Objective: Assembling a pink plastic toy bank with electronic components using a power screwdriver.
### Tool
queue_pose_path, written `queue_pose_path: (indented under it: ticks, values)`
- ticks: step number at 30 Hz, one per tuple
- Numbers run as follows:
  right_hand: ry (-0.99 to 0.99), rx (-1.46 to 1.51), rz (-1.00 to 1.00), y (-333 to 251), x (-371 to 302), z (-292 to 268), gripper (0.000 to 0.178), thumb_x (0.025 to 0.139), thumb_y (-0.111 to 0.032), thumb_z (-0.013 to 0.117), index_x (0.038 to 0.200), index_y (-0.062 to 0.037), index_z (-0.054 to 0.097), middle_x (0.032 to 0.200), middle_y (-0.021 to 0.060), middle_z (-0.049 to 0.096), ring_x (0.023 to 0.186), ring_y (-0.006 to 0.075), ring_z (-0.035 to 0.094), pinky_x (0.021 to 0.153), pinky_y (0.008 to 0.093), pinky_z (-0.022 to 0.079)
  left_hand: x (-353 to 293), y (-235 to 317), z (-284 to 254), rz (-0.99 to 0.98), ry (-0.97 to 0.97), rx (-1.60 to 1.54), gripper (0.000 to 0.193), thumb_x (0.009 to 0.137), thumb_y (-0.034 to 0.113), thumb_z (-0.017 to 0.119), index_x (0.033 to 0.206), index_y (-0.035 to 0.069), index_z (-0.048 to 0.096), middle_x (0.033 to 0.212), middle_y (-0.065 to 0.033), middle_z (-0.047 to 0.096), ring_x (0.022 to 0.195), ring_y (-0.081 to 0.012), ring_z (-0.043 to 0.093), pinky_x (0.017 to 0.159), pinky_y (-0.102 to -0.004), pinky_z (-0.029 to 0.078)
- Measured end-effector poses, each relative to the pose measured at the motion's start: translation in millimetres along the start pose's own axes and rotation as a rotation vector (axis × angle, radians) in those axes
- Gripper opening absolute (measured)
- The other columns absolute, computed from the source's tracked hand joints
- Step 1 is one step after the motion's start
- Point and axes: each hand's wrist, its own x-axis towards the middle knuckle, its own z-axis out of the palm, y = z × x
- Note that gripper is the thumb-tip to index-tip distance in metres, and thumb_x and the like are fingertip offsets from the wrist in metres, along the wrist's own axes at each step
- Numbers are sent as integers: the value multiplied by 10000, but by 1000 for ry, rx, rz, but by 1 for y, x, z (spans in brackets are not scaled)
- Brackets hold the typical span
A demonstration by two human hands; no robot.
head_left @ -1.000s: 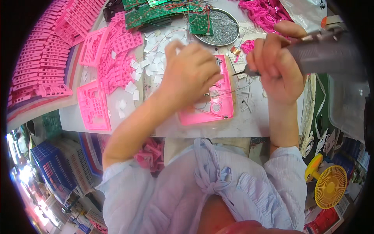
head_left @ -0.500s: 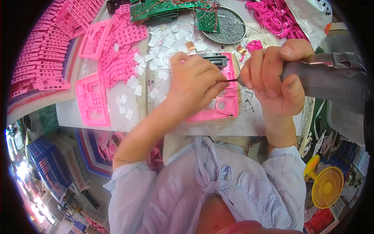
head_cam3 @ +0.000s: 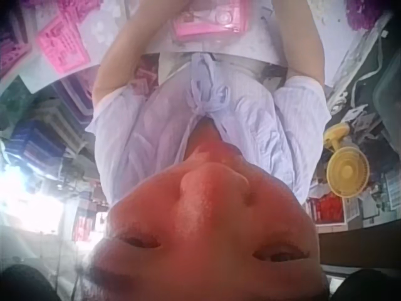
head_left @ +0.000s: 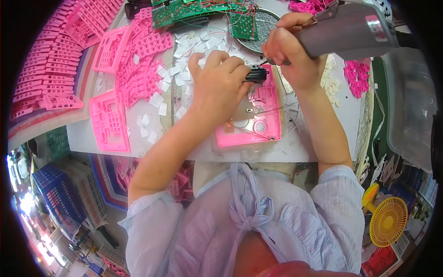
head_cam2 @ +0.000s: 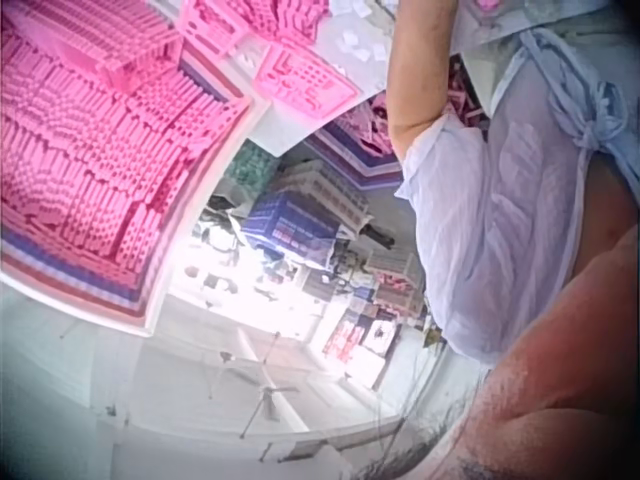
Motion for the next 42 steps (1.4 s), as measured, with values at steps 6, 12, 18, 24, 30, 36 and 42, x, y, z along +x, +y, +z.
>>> queue_pose_path:
  ticks: [6, 12, 18, 24, 30, 36, 42]
  values:
    - [-11, -317, -50, 4, -7, 16, 125, 897, 16, 619, 976, -8, 526, 689, 38, 525, 538, 101, 490, 526, 279, 449, -1, -1, 1, -10, -16, -26, 281, 750, 236, 792, 1002, 147, 704, 1082, 32, 662, 1098, -205, 559, 988, -517, 270]
    - [-189, -390, 67, -5, 5, 14, 242, 895, -57, 675, 1111, -13, 574, 830, 14, 582, 686, 79, 541, 592, 224, 434, 7, -8, 11, 33, -65, -137, 455, 769, 195, 779, 1182, 105, 610, 1163, -89, 640, 1192, -305, 554, 1050, -546, 305]
    - [-119, -347, 99, -36, 31, -81, 387, 926, -192, 702, 1270, -33, 621, 1147, 53, 685, 982, 156, 654, 836, 311, 521, -8, -13, -68, -87, 0, -411, 380, 776, 66, 714, 1139, 57, 603, 1214, -174, 611, 1132, -347, 594, 961, -494, 471]
    - [-352, -1254, 293, -40, -3, -131, 281, 897, -178, 685, 1161, -80, 697, 1048, 75, 681, 988, 225, 658, 866, 356, 527, -154, -50, -232, -596, -192, -570, 426, 728, 17, 667, 1117, 29, 493, 1261, -125, 495, 1208, -236, 481, 1075, -350, 329]
    - [-463, -1562, 5, -13, -6, -136, 125, 907, -167, 683, 960, -56, 706, 946, 105, 674, 769, 242, 634, 700, 349, 520, -278, -88, -257, -993, -787, 217, 447, 712, 70, 756, 1114, 8, 573, 1130, -191, 599, 1053, -391, 586, 912, -433, 477]
    - [-391, -1171, 164, -51, -55, -46, 121, 844, -186, 715, 881, -72, 701, 830, 70, 678, 739, 254, 650, 651, 338, 526, -188, -8, -153, -505, -441, -139, 317, 763, 71, 759, 1053, 5, 652, 1034, -179, 666, 976, -376, 643, 856, -426, 507]
    - [-560, -1483, -40, -15, -82, -4, 104, 800, -125, 719, 841, -87, 632, 801, 58, 630, 783, 256, 622, 637, 366, 521, -90, 32, -35, 103, -148, -397, 493, 773, 218, 786, 1198, 37, 614, 1225, -139, 611, 1141, -329, 568, 948, -462, 452]
